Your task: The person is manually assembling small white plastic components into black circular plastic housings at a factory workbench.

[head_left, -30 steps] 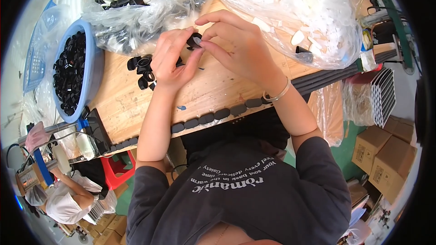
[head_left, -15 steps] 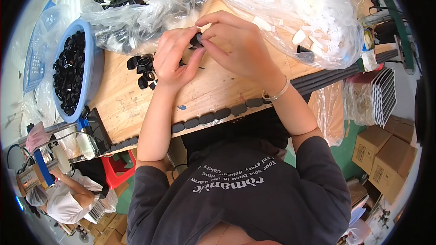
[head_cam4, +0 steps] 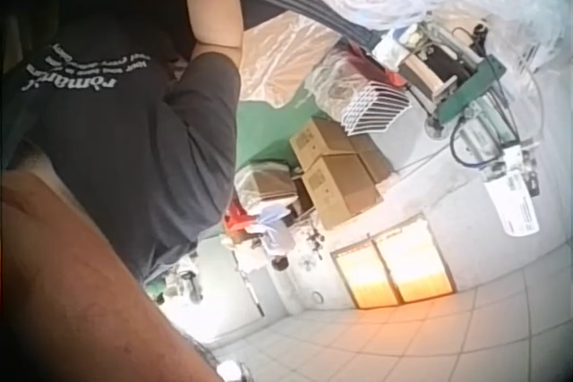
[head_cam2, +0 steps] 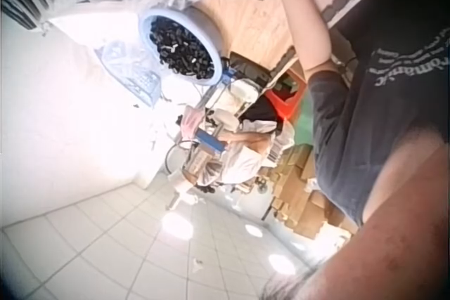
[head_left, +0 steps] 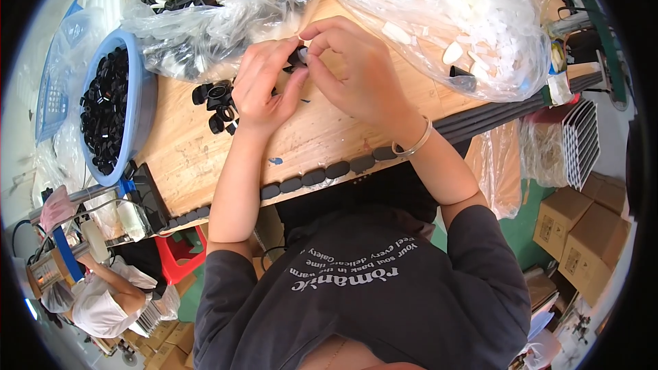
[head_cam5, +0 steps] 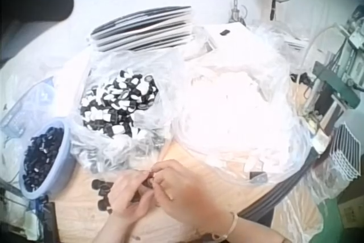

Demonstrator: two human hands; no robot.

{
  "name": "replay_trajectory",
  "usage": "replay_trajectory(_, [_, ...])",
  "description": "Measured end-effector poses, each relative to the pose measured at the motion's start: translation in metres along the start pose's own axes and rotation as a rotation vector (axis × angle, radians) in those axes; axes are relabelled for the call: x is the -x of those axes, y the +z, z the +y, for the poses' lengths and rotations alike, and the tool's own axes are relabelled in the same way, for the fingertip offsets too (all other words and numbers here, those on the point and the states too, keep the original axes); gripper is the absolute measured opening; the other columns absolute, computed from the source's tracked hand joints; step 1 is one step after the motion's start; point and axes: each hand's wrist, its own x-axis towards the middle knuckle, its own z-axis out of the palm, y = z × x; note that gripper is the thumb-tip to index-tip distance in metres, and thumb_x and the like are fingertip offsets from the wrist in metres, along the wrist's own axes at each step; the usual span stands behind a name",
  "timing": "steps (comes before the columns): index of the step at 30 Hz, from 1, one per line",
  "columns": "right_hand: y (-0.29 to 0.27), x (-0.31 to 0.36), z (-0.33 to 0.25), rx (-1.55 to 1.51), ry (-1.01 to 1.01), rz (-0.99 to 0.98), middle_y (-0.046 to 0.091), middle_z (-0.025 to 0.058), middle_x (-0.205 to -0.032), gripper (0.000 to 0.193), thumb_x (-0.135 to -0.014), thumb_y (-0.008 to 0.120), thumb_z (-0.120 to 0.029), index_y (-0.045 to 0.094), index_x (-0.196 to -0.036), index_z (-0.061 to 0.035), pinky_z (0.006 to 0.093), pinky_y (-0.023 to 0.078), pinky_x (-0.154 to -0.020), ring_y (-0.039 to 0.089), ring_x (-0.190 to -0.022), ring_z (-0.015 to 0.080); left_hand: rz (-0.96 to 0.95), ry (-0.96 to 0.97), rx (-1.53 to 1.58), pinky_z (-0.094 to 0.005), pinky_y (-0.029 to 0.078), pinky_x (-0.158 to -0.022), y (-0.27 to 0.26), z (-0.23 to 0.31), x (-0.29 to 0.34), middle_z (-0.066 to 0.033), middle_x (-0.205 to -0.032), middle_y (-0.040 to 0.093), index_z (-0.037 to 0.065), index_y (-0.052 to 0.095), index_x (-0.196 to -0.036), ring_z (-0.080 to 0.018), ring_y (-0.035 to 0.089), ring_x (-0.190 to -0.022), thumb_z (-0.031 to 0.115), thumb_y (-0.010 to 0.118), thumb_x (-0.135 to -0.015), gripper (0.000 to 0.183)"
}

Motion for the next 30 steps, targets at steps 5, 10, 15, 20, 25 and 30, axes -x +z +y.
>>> replay_trajectory(5, [-0.005, 0.001, -0.001, 0.003, 0.013, 0.06, 0.066, 0.0094, -0.087, 0.007, -0.076, 0.065, 0.002, 0.06, -0.08, -0.0002, 0.0275, 0.051, -0.068, 0.065, -0.074, 0.0223, 0.018, -0.084, 0.008, -0.0334, 0.051, -0.073, -0.001, 0.0, 0.004, -0.0146, -0.092, 0.068, -0.004, 0.065, -0.104, -0.0282, 0.063, -0.083, -0.004, 0.077, -0.063, 0.043])
replay_trajectory(10, [-0.008, 0.004, -0.006, 0.026, 0.062, 0.025, 0.064, 0.0076, -0.081, 0.007, -0.077, 0.066, 0.002, 0.061, -0.082, -0.0005, 0.0258, 0.05, -0.063, 0.063, -0.066, 0.0196, 0.021, -0.072, 0.021, -0.0327, 0.051, -0.073, -0.001, 0.0, 0.002, -0.015, -0.092, 0.068, -0.004, 0.065, -0.103, -0.0279, 0.063, -0.082, -0.004, 0.078, -0.064, 0.042])
replay_trajectory(15, [-0.005, 0.006, -0.006, 0.069, -0.112, 0.007, 0.062, 0.0094, -0.082, 0.007, -0.078, 0.067, 0.0, 0.061, -0.082, -0.0003, 0.0272, 0.049, -0.06, 0.063, -0.067, 0.0209, 0.055, -0.061, 0.04, -0.032, 0.051, -0.073, 0.001, -0.002, 0.004, -0.015, -0.091, 0.068, -0.004, 0.064, -0.104, -0.0277, 0.063, -0.082, -0.004, 0.078, -0.064, 0.042])
replay_trajectory(20, [-0.003, 0.006, -0.005, 0.025, -0.11, 0.006, 0.06, 0.0095, -0.088, 0.009, -0.077, 0.067, 0.0, 0.063, -0.086, -0.0002, 0.0279, 0.048, -0.064, 0.06, -0.072, 0.0205, 0.054, -0.088, 0.039, -0.0322, 0.051, -0.073, 0.0, 0.002, 0.002, -0.015, -0.09, 0.068, -0.005, 0.063, -0.105, -0.0273, 0.063, -0.082, -0.005, 0.077, -0.064, 0.043])
replay_trajectory(25, [0.003, 0.009, -0.004, -0.023, -0.083, 0.001, 0.056, 0.0092, -0.096, 0.012, -0.077, 0.069, 0.0, 0.066, -0.088, 0.0002, 0.0278, 0.047, -0.069, 0.058, -0.079, 0.0192, 0.061, -0.05, 0.015, -0.033, 0.051, -0.074, 0.0, 0.002, 0.002, -0.0153, -0.091, 0.068, -0.005, 0.063, -0.106, -0.0276, 0.063, -0.082, -0.006, 0.075, -0.065, 0.042])
replay_trajectory(30, [0.004, 0.008, -0.006, -0.033, -0.131, 0.024, 0.055, 0.0094, -0.099, 0.013, -0.077, 0.07, -0.001, 0.066, -0.089, 0.0008, 0.0274, 0.048, -0.072, 0.057, -0.087, 0.02, 0.09, -0.045, -0.009, -0.0338, 0.051, -0.076, -0.002, 0.001, 0.002, -0.015, -0.091, 0.068, -0.004, 0.063, -0.106, -0.0276, 0.064, -0.082, -0.004, 0.073, -0.067, 0.04])
